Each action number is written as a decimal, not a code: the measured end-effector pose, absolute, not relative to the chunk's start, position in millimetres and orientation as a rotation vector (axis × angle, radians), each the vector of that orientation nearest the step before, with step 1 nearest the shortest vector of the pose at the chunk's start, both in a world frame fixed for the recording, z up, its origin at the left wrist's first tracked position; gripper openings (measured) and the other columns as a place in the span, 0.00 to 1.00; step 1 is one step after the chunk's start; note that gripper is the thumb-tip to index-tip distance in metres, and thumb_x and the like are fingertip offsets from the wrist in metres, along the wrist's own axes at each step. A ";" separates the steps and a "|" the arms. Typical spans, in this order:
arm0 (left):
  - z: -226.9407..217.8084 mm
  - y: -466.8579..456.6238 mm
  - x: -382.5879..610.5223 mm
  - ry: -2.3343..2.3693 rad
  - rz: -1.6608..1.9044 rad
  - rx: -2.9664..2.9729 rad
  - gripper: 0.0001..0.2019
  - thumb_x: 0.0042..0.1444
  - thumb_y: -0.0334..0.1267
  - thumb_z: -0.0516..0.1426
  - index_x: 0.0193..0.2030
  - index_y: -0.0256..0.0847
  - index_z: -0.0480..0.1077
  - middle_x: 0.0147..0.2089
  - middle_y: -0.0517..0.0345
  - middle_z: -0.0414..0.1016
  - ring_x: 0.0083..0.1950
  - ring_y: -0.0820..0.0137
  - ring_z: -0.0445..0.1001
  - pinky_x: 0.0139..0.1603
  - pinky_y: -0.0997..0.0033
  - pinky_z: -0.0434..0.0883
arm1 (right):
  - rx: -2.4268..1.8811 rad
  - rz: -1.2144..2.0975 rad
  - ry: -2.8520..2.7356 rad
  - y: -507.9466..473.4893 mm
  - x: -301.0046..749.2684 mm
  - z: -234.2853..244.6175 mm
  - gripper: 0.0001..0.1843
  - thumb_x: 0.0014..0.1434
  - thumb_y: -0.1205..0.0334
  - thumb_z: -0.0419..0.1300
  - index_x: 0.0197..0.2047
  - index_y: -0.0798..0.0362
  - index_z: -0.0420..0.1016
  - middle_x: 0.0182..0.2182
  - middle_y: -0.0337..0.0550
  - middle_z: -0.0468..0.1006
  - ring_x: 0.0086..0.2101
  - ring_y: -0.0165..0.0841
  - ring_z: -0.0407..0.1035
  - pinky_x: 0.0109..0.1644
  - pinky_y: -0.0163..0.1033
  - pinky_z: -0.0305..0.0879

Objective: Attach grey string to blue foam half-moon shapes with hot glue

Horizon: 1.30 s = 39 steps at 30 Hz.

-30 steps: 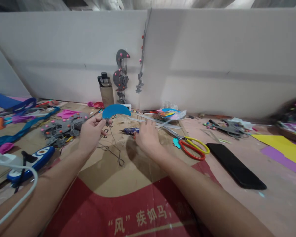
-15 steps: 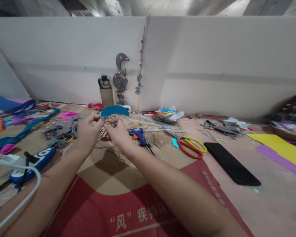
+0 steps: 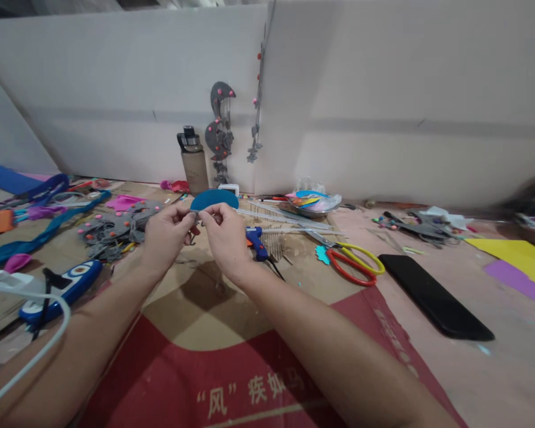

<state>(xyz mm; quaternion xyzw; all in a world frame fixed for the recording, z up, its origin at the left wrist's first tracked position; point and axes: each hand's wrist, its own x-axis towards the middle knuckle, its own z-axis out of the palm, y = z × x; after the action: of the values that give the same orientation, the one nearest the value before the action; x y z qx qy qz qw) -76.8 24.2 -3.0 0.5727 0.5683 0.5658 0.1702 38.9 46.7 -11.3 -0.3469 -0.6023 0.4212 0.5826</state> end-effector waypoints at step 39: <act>-7.0 22.0 -66.3 1.048 1.627 1.214 0.08 0.49 0.40 0.57 0.26 0.38 0.67 0.21 0.61 0.68 0.21 0.76 0.67 0.20 0.77 0.62 | -0.806 1.102 -1.294 49.0 41.5 -13.0 0.10 0.52 0.55 0.56 0.32 0.54 0.67 0.28 0.39 0.73 0.30 0.29 0.66 0.36 0.36 0.62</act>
<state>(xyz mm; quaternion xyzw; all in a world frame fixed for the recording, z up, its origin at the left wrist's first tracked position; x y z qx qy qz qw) -66.3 22.0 -7.0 0.4832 0.4174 0.6477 0.4156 41.5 49.0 -13.0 -0.3460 -0.5559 0.4734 0.5892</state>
